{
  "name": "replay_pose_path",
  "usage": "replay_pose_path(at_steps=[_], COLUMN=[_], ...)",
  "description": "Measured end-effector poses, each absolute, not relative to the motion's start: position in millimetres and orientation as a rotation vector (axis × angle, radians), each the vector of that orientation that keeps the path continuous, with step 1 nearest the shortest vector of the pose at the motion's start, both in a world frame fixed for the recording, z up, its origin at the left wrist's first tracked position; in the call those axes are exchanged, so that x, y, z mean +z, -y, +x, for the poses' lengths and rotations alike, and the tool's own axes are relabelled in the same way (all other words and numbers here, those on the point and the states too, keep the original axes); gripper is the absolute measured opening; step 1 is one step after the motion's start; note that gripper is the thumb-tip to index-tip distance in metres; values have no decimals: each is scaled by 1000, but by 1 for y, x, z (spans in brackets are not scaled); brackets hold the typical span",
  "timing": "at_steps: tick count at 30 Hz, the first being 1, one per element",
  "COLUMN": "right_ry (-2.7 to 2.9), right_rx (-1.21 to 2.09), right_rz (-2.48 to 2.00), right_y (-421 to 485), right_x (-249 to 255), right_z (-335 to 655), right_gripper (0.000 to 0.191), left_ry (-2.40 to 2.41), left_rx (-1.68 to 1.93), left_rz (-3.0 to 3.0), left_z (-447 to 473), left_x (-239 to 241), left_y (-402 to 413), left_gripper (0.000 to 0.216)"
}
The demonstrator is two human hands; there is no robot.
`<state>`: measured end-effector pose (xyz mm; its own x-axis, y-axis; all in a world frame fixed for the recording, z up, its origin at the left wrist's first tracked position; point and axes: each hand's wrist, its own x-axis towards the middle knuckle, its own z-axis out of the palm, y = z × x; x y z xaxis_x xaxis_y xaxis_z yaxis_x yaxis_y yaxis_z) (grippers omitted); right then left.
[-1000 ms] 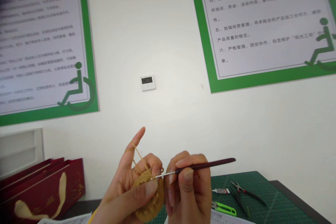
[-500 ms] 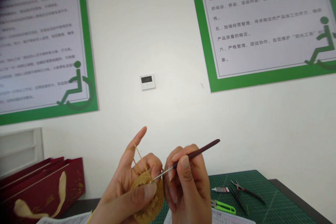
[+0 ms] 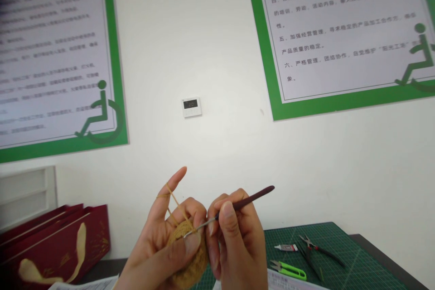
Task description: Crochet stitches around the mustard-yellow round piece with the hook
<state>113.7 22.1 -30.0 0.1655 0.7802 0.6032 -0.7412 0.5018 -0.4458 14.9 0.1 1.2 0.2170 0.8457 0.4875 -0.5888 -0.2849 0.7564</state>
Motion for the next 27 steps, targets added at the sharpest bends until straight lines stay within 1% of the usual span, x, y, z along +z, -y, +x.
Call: replay_pose_path(at_steps=[4, 10, 15, 20, 27], right_ry=[782, 725, 723, 715, 719], right_rx=[1054, 938, 918, 927, 894], right_rz=[-60, -84, -85, -63, -56], right_y=[-19, -16, -17, -19, -18], right_x=[-31, -32, -33, -34, -35], right_z=[110, 108, 105, 106, 105], right_gripper=[34, 26, 26, 24, 20], left_ry=[-317, -348, -342, -343, -340], left_rx=[1472, 1558, 1655, 1620, 1643], left_rz=[1173, 1081, 1058, 1078, 1061], left_z=[21, 31, 37, 36, 34], left_x=[1, -2, -4, -4, -7], left_y=[0, 1, -1, 0, -3], left_gripper=[83, 81, 79, 81, 73])
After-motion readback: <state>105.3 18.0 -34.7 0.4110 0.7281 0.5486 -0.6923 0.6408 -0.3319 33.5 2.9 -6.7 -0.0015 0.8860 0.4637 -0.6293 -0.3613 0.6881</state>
